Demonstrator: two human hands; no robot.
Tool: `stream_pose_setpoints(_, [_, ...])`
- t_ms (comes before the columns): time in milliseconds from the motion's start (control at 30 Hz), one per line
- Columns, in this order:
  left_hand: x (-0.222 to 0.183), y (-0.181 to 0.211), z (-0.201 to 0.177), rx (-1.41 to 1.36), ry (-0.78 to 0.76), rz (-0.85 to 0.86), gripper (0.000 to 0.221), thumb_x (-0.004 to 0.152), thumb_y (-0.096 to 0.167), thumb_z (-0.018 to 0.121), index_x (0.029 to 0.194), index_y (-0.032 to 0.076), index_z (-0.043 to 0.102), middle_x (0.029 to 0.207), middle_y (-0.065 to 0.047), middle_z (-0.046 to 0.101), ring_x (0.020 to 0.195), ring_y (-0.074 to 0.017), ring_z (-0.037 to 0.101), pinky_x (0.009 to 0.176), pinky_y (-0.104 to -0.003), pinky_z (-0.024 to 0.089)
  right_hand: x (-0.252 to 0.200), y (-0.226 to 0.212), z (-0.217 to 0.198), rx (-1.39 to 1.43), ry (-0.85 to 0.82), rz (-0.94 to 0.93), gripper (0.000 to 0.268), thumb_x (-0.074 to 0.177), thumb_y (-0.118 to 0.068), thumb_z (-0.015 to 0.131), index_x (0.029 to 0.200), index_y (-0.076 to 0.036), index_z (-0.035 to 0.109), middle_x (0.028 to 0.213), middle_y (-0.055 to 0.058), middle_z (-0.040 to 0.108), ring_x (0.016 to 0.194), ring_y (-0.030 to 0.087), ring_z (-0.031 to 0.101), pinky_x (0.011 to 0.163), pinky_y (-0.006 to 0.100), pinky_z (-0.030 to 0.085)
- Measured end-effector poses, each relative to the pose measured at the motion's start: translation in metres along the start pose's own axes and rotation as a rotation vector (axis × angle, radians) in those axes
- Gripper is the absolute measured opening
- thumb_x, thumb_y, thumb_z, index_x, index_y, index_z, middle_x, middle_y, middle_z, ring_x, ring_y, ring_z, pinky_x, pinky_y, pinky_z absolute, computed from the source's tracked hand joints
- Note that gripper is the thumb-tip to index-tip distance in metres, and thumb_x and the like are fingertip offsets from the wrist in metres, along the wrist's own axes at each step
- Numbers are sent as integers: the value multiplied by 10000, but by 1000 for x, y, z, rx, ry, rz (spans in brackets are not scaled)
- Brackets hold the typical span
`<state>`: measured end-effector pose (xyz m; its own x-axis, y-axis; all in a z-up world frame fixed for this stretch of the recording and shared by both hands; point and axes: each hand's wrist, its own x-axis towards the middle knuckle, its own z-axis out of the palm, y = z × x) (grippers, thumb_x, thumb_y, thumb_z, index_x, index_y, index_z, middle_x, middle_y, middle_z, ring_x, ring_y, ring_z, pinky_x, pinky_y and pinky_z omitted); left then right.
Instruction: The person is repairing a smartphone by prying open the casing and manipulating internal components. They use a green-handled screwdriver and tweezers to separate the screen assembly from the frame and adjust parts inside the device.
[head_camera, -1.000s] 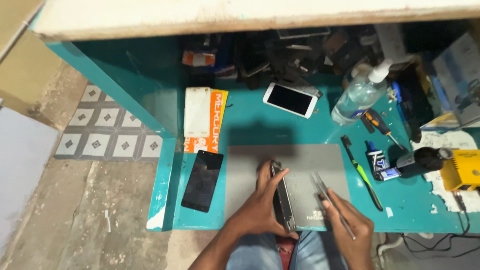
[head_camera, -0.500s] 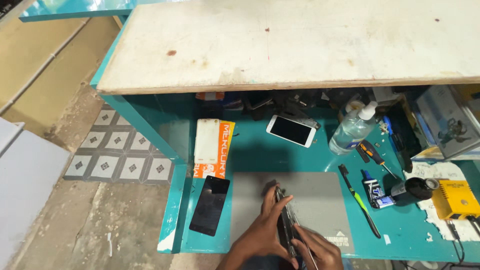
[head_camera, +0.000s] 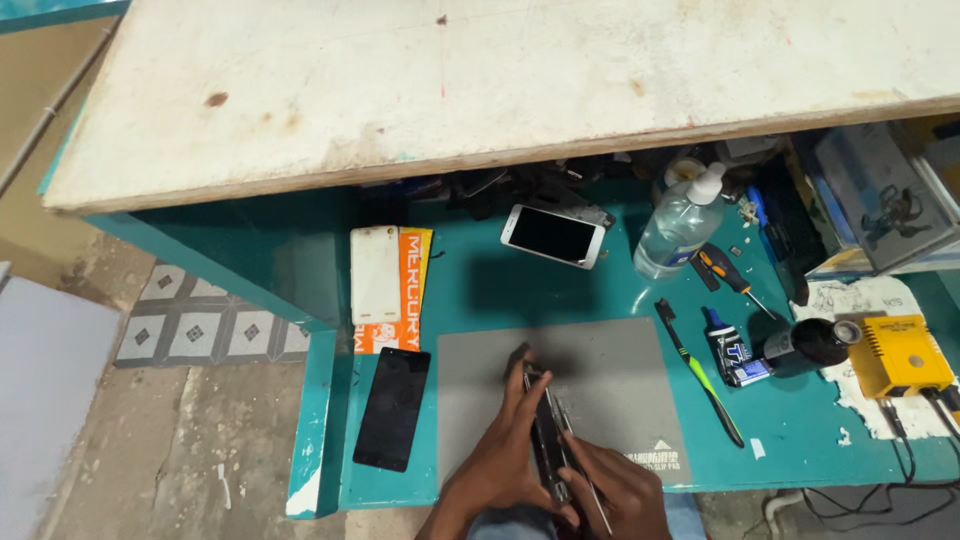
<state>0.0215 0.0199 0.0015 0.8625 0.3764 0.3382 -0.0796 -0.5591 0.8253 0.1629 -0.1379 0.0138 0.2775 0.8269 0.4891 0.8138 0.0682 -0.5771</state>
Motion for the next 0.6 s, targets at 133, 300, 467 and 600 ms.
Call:
stream_pose_setpoints(133, [3,0,2,-8,11,9,1604,448,475,1038,1676,120,69,1738,-321,-52,1623,-537,78,1283,-544,312,1,2,3,35,-5,34,453,818,-140,781,1211,65,686,1042,216,784,946,309,803,748,386,654])
stream_pose_setpoints(300, [2,-5,4,-22,3,-14,1601,472,475,1032,1671,90,44,1738,-330,-52,1624,-533,77,1295,-542,292,-5,8,7,3,-20,78,437,839,-136,765,1218,64,679,1036,211,786,957,311,799,765,394,654])
stream_pose_setpoints(467, [-2,-7,6,8,17,-9,1621,509,481,1035,1685,57,2,1742,-348,-42,1632,-531,74,1304,-533,290,-9,17,11,-13,-25,70,488,817,-146,780,1245,57,662,1037,208,789,943,307,803,757,395,652])
stream_pose_setpoints(600, [-3,-10,7,24,-49,-131,1654,489,487,1026,1672,35,-39,1720,-363,-52,1608,-532,75,1269,-522,305,-10,24,10,12,15,-29,518,815,-144,783,1271,56,644,1046,213,780,967,319,798,778,403,649])
